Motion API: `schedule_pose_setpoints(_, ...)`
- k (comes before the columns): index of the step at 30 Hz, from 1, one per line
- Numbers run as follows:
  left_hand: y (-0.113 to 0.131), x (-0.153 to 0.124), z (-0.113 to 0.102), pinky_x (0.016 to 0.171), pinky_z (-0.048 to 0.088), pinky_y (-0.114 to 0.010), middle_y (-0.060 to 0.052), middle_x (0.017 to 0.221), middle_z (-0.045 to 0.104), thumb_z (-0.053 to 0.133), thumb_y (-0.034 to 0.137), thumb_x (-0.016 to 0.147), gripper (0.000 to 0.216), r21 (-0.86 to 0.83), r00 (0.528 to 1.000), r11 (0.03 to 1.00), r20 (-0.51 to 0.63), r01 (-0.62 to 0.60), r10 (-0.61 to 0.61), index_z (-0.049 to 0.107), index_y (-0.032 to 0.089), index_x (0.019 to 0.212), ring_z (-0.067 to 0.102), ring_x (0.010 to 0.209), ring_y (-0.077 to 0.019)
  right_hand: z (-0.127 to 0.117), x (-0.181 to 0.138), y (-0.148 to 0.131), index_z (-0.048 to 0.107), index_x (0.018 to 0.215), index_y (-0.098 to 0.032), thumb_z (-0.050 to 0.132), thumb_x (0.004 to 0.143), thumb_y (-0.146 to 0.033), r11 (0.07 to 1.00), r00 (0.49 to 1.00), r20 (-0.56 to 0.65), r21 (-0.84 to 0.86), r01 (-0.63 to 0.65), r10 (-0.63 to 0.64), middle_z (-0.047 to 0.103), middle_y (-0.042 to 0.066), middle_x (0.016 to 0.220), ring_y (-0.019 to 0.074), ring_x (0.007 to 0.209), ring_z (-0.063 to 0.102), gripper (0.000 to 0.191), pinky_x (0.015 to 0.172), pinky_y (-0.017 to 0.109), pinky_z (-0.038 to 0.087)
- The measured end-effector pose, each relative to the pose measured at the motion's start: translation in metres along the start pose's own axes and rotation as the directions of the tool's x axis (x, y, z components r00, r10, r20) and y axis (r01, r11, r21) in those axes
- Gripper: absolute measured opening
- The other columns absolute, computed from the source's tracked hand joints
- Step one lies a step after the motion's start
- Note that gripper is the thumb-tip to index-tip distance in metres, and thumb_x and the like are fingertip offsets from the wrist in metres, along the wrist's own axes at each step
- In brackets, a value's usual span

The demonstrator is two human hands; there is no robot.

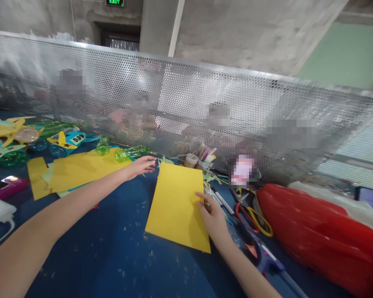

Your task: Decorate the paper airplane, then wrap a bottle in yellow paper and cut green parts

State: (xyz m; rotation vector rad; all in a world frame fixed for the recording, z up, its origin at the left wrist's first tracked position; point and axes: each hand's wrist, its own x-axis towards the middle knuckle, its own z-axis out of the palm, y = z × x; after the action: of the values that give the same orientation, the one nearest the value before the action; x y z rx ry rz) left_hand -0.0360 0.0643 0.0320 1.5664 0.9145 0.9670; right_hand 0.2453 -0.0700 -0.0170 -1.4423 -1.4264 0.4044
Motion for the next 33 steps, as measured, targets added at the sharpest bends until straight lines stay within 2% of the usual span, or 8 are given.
schedule_pose_setpoints(5, 0.006, -0.004, 0.014, 0.105, 0.034, -0.041, -0.008, 0.126, 0.049, 0.065, 0.033, 0.077, 0.043, 0.196, 0.977, 0.963, -0.065, -0.187, 0.203, 0.055, 0.023, 0.118, 0.046, 0.119, -0.0239, 0.002, 0.002, 0.009, 0.066, 0.101, -0.018, 0.052, 0.072, -0.035, 1.0, 1.0, -0.008, -0.028, 0.0, -0.001, 0.068, 0.007, 0.097, 0.0206, 0.072, 0.06, 0.036, 0.068, 0.035, 0.05)
schedule_pose_setpoints(7, 0.012, -0.005, 0.023, 0.109, 0.028, -0.041, -0.008, 0.13, 0.048, 0.068, 0.028, 0.074, 0.043, 0.316, 0.949, 0.898, 0.023, -0.306, 0.316, 0.059, 0.024, 0.115, 0.04, 0.125, -0.025, 0.0, 0.003, 0.01, 0.066, 0.102, -0.018, 0.05, 0.071, -0.033, 0.999, 1.0, -0.023, -0.051, 0.004, -0.005, 0.067, 0.008, 0.099, 0.021, 0.074, 0.06, 0.038, 0.069, 0.036, 0.049)
schedule_pose_setpoints(10, 0.018, -0.003, 0.036, 0.11, 0.024, -0.042, -0.009, 0.134, 0.047, 0.062, 0.029, 0.08, 0.039, 0.568, 0.857, 0.647, 0.265, -0.509, 0.441, 0.059, 0.024, 0.118, 0.038, 0.128, -0.0262, -0.003, 0.004, 0.012, 0.064, 0.103, -0.017, 0.047, 0.069, -0.03, 0.996, 0.999, -0.044, -0.085, 0.012, -0.016, 0.065, 0.01, 0.104, 0.0214, 0.077, 0.06, 0.041, 0.073, 0.037, 0.048)
schedule_pose_setpoints(13, 0.019, 0.007, 0.048, 0.111, 0.022, -0.041, -0.007, 0.137, 0.047, 0.049, 0.033, 0.089, 0.037, 0.687, 0.833, 0.476, 0.404, -0.549, 0.377, 0.055, 0.024, 0.124, 0.035, 0.132, -0.0243, -0.004, 0.006, 0.013, 0.064, 0.102, -0.016, 0.044, 0.069, -0.028, 0.993, 0.998, -0.047, -0.114, 0.026, -0.031, 0.065, 0.011, 0.105, 0.0213, 0.077, 0.06, 0.04, 0.074, 0.037, 0.048)
schedule_pose_setpoints(17, 0.017, 0.022, 0.058, 0.11, 0.02, -0.041, -0.004, 0.14, 0.047, 0.039, 0.038, 0.094, 0.04, 0.761, 0.849, 0.379, 0.449, -0.526, 0.278, 0.052, 0.025, 0.129, 0.027, 0.136, -0.0246, -0.003, 0.005, 0.013, 0.064, 0.102, -0.016, 0.044, 0.07, -0.028, 0.986, 0.998, -0.044, -0.159, 0.041, -0.048, 0.066, 0.01, 0.099, 0.02, 0.071, 0.059, 0.04, 0.071, 0.037, 0.05)
schedule_pose_setpoints(25, 0.021, 0.027, 0.07, 0.1, 0.026, -0.047, -0.009, 0.126, 0.058, 0.039, 0.068, 0.082, 0.065, 0.802, 0.852, 0.288, 0.505, -0.523, 0.137, 0.042, 0.031, 0.136, 0.051, 0.114, -0.0302, 0.002, 0.002, 0.013, 0.064, 0.103, -0.015, 0.043, 0.074, -0.026, 0.965, 0.994, -0.023, -0.242, 0.098, -0.107, 0.064, 0.011, 0.095, 0.0239, 0.083, 0.06, 0.037, 0.076, 0.039, 0.05)
schedule_pose_setpoints(28, 0.025, 0.027, 0.075, 0.1, 0.026, -0.048, -0.011, 0.128, 0.056, 0.042, 0.071, 0.078, 0.072, 0.83, 0.867, 0.251, 0.488, -0.497, 0.103, 0.043, 0.028, 0.136, 0.05, 0.115, -0.0314, 0.004, -0.001, 0.012, 0.062, 0.108, -0.016, 0.046, 0.075, -0.025, 0.954, 0.992, -0.013, -0.276, 0.119, -0.127, 0.062, 0.011, 0.095, 0.0244, 0.083, 0.061, 0.038, 0.078, 0.041, 0.051)
schedule_pose_setpoints(33, 0.033, 0.032, 0.086, 0.099, 0.033, -0.04, -0.014, 0.128, 0.054, 0.066, 0.062, 0.064, 0.079, 0.815, 0.88, 0.348, 0.47, -0.463, 0.072, 0.049, 0.018, 0.126, 0.05, 0.116, -0.0314, 0.007, -0.006, 0.012, 0.06, 0.115, -0.018, 0.048, 0.077, -0.019, 0.931, 0.984, 0.011, -0.324, 0.171, -0.177, 0.059, 0.011, 0.101, 0.026, 0.096, 0.06, 0.04, 0.088, 0.043, 0.048)
